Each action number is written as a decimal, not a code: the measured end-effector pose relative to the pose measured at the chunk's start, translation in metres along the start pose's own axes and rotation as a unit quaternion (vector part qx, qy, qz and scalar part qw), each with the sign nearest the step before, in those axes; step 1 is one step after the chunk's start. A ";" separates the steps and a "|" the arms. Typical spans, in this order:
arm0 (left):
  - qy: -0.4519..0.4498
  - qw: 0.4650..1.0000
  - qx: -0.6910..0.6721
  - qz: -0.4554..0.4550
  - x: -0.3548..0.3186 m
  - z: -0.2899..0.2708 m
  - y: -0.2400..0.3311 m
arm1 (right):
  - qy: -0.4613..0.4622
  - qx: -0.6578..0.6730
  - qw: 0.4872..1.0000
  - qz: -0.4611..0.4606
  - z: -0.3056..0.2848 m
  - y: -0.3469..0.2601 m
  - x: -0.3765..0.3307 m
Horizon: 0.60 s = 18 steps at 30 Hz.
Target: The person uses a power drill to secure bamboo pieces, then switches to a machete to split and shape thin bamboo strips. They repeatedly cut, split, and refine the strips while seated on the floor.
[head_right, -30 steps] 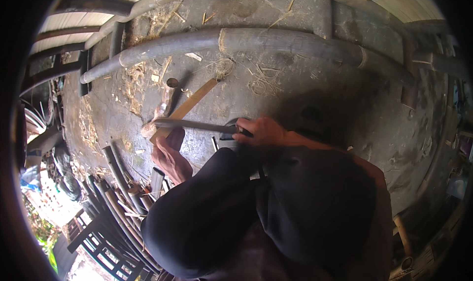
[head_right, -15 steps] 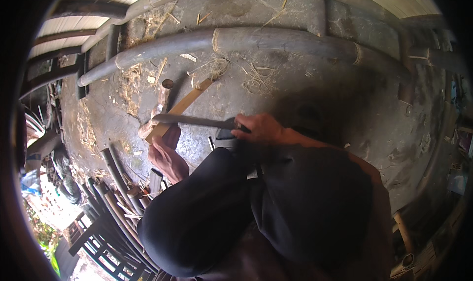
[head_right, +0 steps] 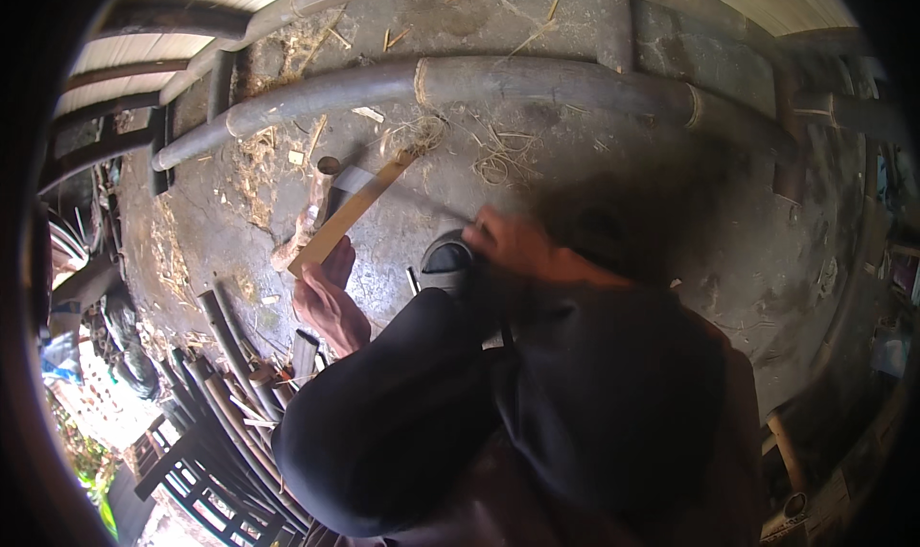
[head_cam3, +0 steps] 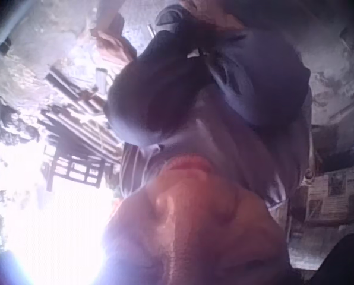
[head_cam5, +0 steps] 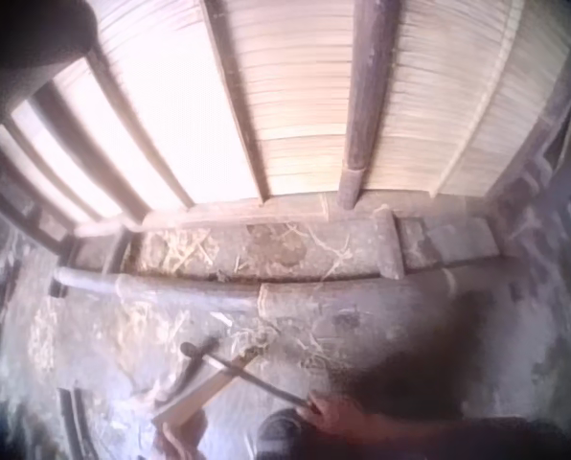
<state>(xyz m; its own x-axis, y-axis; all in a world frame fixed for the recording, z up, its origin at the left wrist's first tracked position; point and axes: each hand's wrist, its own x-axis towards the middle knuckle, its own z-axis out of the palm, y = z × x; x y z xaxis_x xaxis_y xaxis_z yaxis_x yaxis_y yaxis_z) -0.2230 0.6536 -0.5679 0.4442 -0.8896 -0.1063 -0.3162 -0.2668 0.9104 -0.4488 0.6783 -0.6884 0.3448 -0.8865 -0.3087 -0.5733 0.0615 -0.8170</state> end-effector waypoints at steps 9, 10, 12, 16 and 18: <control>0.011 0.999 0.036 0.017 0.005 0.012 0.005 | 0.080 -0.011 0.994 0.067 0.003 0.023 0.024; 0.011 0.997 0.071 0.014 0.005 0.011 0.004 | 0.063 -0.005 0.997 0.054 -0.003 0.012 0.019; 0.023 0.996 0.087 0.010 0.005 0.003 -0.003 | 0.059 0.010 0.997 0.052 0.002 0.012 0.015; 0.036 0.993 -0.110 0.021 0.016 0.010 0.001 | 0.058 0.106 0.986 0.115 -0.006 0.029 0.021; 0.041 0.966 -0.254 -0.003 0.027 0.002 -0.011 | 0.001 0.170 0.970 0.175 -0.021 0.008 0.021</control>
<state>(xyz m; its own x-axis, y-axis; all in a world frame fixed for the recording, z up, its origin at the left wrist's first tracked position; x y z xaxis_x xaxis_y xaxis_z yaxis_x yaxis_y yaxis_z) -0.2090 0.6319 -0.5812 0.5170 -0.8502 -0.0989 0.1298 -0.0363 0.9909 -0.4620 0.6508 -0.6908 0.1716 -0.7845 -0.5960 -0.3765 0.5068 -0.7755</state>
